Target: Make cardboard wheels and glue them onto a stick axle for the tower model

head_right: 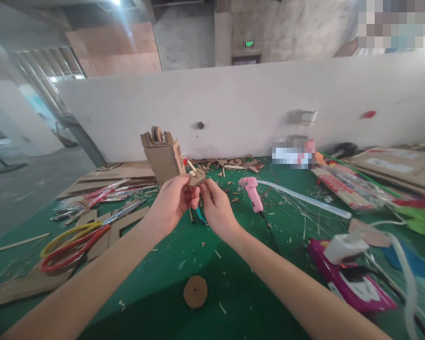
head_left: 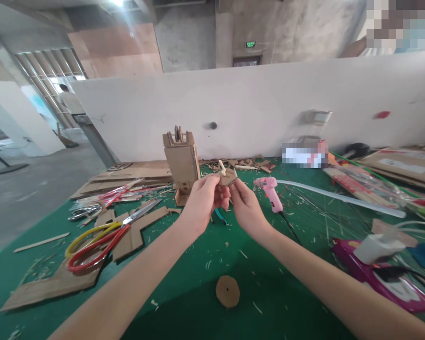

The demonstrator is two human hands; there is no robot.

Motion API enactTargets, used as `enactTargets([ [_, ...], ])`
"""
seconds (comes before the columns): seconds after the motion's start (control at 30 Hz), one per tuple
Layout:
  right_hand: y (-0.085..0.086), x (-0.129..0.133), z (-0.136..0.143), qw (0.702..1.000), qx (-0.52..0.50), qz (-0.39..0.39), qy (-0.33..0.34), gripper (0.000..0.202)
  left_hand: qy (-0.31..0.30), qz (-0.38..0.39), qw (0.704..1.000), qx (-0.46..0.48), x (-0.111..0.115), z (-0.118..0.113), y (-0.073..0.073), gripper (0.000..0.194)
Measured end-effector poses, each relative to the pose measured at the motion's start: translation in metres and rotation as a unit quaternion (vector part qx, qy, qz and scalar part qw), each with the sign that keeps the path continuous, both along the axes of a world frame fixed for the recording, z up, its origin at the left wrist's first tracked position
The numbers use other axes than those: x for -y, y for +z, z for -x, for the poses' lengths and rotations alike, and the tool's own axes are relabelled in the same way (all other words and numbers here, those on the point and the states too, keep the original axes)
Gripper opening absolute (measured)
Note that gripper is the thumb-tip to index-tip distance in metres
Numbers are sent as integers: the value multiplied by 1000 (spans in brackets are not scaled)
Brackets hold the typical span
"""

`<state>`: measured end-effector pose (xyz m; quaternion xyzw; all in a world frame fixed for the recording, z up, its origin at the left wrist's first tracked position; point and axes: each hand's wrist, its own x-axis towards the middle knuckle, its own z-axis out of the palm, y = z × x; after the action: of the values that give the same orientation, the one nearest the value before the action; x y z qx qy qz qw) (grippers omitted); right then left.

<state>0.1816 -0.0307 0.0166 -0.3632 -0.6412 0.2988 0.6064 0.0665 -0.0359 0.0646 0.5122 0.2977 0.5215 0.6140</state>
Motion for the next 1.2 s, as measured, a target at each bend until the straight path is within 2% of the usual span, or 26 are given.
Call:
enactTargets([
  [0.07,0,0,-1,1000,-11,13,23,26,-3,-8,1000,-9,0,2,1,26],
  [0.17,0,-1,-3,992,-59,46,102,25,-10,-6,1000,-12,-2,3,1,27],
  [0.23,-1,-3,-4,987,-79,48,128,25,-9,8,1000,-1,-4,4,0,26],
  [0.4,-7,-8,-4,996,-56,30,67,24,0,36,999,11,-9,3,-3,25],
  [0.63,-6,-5,-5,998,7,43,41,28,-15,24,999,21,-11,6,-2,26],
  [0.93,-14,0,1,999,-10,7,44,23,7,41,998,37,-5,14,18,30],
  [1.2,-16,-2,-3,999,2,2,52,18,-2,26,999,26,-6,15,20,25],
])
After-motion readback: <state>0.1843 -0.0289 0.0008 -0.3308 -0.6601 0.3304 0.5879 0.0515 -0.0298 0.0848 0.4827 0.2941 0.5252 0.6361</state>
